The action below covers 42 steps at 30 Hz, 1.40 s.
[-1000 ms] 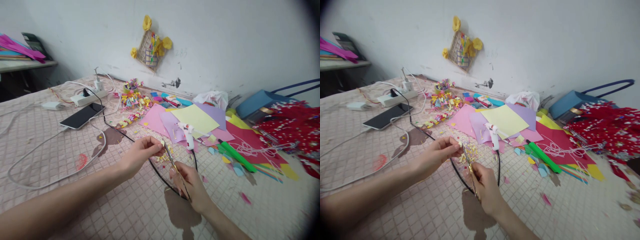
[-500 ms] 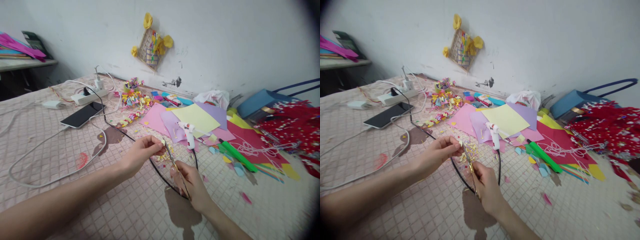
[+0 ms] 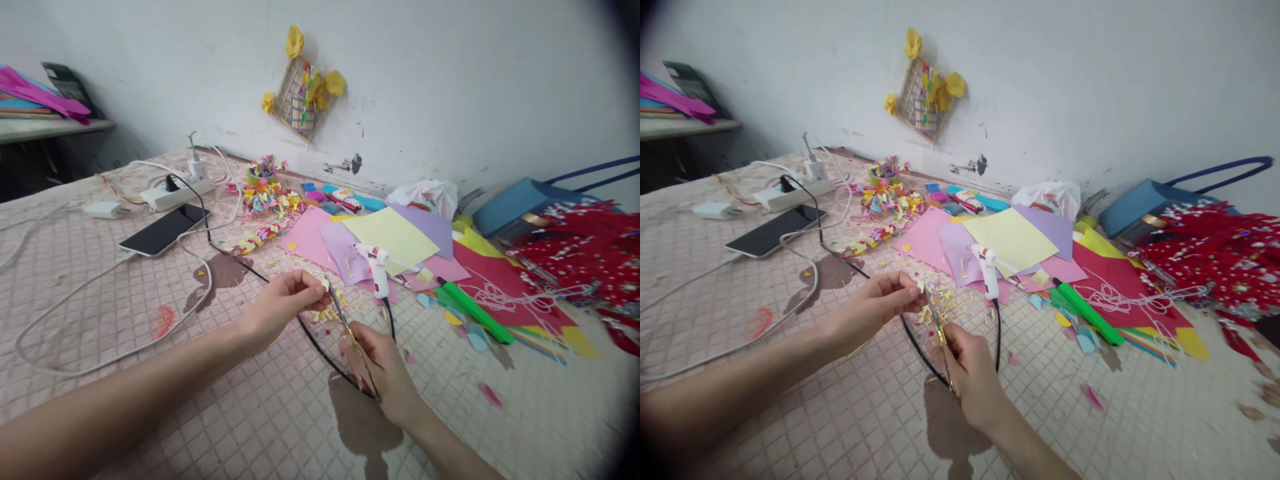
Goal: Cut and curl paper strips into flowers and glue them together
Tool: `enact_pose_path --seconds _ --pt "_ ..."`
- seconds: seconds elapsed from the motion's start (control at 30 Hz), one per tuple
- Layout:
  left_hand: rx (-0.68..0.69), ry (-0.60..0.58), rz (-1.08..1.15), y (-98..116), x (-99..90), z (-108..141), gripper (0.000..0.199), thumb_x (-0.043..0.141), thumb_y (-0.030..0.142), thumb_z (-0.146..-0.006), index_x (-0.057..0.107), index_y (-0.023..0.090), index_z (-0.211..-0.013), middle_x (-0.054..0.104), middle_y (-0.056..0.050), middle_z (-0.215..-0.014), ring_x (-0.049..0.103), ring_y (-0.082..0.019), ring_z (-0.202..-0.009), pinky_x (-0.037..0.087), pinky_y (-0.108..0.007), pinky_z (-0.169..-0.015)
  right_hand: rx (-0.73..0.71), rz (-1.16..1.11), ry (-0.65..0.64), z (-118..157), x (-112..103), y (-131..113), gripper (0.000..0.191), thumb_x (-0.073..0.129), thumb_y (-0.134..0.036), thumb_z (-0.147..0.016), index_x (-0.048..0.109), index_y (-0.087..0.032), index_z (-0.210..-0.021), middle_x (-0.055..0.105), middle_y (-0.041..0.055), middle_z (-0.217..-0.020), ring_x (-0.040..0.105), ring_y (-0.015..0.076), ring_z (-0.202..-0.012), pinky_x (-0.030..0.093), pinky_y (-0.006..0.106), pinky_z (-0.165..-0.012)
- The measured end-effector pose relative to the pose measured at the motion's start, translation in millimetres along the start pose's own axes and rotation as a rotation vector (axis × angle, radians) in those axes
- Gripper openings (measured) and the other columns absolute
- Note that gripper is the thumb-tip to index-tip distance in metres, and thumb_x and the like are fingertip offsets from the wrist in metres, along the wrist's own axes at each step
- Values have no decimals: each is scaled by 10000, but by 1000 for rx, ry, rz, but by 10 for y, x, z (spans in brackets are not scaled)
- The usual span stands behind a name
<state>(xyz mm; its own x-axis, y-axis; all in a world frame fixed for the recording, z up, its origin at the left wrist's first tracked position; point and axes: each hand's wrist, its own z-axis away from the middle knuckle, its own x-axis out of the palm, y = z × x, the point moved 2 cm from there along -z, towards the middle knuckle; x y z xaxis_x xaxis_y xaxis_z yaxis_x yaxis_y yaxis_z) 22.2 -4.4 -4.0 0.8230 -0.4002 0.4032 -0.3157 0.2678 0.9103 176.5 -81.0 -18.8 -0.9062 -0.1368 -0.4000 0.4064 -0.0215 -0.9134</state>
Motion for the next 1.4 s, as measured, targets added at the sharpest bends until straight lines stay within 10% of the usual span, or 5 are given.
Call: enact_pose_path --seconds 0.93,1.4 --pt "-99 -177 -96 145 -181 -119 227 755 280 -677 589 127 -703 690 -48 -741 646 -120 -713 482 -237 -704 35 -1 -21 9 -6 -34 434 438 -547 -862 392 -204 -601 359 -66 -453 312 77 -409 216 221 -403" --pt "-49 -54 29 12 -35 -30 235 735 289 -697 562 131 -715 647 -24 -722 597 -110 -682 455 -262 -702 70 -205 -41 32 62 -52 454 439 -608 -836 441 -185 -669 336 -80 -470 313 78 -439 230 230 -450"
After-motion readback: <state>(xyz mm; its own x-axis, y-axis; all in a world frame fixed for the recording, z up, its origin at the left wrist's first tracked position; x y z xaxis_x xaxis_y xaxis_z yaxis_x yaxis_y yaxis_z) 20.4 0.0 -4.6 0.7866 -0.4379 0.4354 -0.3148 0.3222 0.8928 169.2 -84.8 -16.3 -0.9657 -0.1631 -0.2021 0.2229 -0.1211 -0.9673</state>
